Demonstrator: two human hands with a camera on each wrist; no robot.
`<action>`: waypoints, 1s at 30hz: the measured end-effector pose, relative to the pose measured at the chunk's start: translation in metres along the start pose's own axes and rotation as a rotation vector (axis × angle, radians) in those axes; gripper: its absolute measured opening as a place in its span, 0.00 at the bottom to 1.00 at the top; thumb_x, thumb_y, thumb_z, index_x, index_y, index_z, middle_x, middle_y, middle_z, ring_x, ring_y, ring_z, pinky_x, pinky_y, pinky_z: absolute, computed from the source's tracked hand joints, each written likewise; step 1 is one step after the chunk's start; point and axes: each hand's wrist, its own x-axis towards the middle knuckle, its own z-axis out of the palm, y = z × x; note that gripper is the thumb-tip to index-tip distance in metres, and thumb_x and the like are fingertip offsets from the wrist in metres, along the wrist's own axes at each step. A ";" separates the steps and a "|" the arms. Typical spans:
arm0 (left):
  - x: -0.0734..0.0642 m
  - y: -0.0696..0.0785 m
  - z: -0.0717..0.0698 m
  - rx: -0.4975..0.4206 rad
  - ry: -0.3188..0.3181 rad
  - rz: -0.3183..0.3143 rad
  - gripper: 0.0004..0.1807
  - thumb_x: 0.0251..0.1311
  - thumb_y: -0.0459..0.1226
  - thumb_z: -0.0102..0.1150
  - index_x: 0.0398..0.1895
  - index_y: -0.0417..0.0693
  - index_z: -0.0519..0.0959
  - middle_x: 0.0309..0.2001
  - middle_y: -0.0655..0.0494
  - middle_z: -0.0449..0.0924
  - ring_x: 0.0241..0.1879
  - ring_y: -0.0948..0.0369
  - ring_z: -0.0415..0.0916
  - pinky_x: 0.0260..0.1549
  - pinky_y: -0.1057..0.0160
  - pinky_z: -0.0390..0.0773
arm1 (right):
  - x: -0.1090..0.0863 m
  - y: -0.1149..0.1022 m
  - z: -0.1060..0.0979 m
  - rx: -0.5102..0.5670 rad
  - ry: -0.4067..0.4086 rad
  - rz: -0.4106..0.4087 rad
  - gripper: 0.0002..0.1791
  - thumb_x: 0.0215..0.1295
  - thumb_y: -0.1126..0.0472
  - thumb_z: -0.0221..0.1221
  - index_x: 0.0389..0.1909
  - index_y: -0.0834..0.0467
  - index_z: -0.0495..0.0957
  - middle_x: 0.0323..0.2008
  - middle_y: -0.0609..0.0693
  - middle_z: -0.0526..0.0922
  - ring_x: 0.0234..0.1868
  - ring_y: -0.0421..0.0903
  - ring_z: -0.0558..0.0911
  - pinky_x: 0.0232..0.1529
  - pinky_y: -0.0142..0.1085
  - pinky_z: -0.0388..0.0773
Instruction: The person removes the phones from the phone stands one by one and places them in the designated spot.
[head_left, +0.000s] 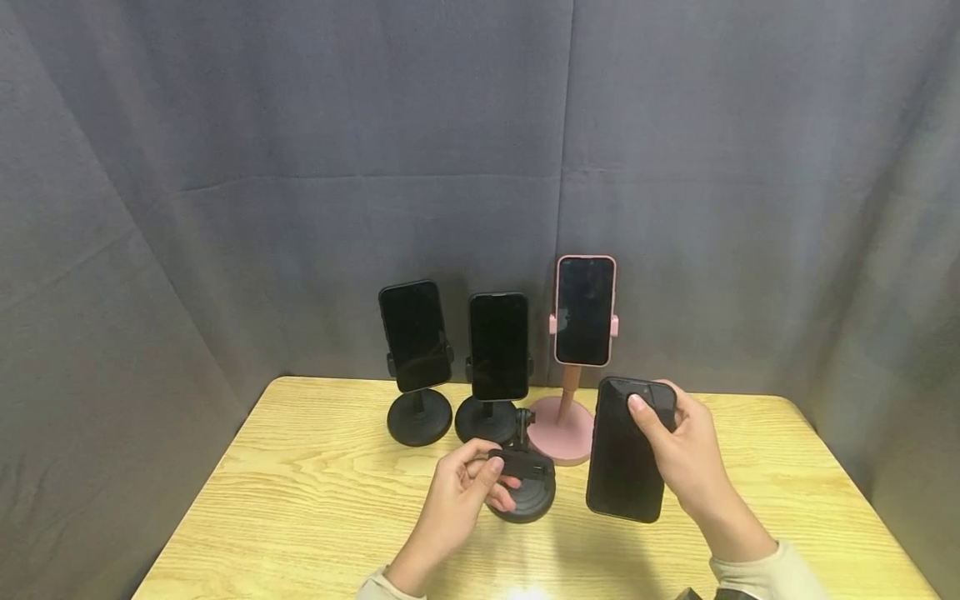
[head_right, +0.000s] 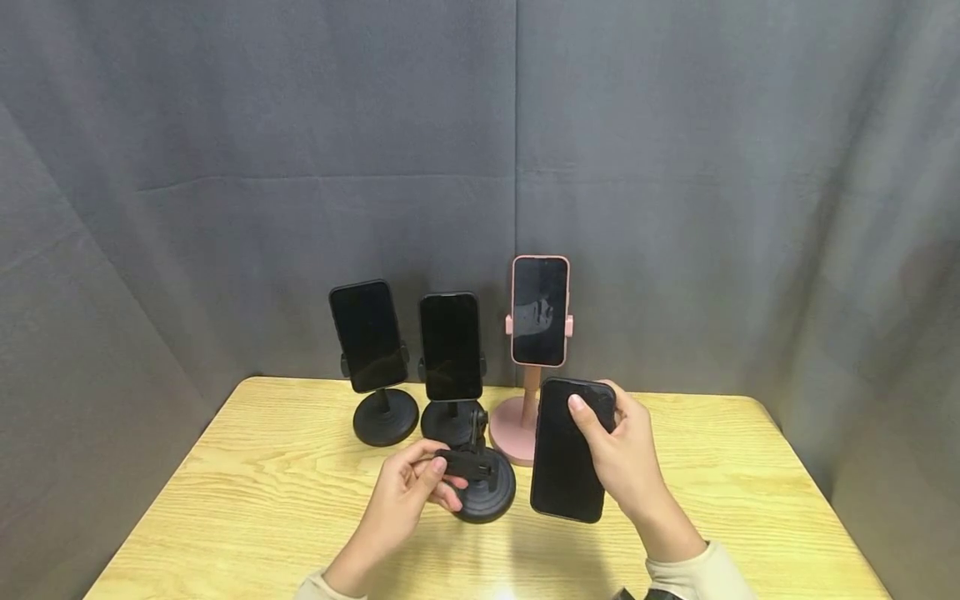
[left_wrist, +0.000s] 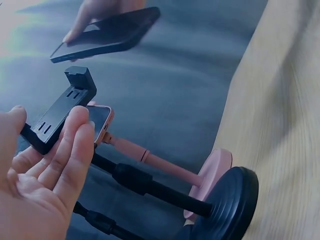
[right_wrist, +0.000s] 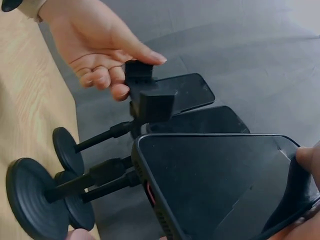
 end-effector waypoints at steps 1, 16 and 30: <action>0.000 0.000 0.000 -0.010 -0.002 -0.003 0.17 0.78 0.38 0.48 0.54 0.28 0.71 0.38 0.20 0.82 0.25 0.69 0.85 0.32 0.65 0.88 | -0.001 0.002 -0.001 0.003 0.002 0.002 0.08 0.74 0.68 0.56 0.38 0.52 0.79 0.29 0.40 0.89 0.29 0.38 0.89 0.28 0.33 0.86; -0.002 -0.003 -0.006 -0.155 -0.121 -0.029 0.24 0.80 0.39 0.44 0.69 0.30 0.65 0.46 0.13 0.76 0.26 0.68 0.86 0.30 0.70 0.86 | -0.020 0.026 -0.017 -0.088 -0.019 0.096 0.04 0.77 0.64 0.53 0.43 0.57 0.77 0.34 0.37 0.88 0.34 0.40 0.89 0.32 0.36 0.88; -0.004 -0.004 -0.006 -0.182 -0.132 -0.016 0.25 0.74 0.32 0.53 0.68 0.26 0.65 0.46 0.13 0.76 0.29 0.67 0.87 0.35 0.66 0.88 | -0.034 0.045 -0.026 -0.131 -0.009 0.160 0.07 0.77 0.63 0.53 0.44 0.63 0.76 0.34 0.38 0.87 0.34 0.40 0.89 0.34 0.36 0.88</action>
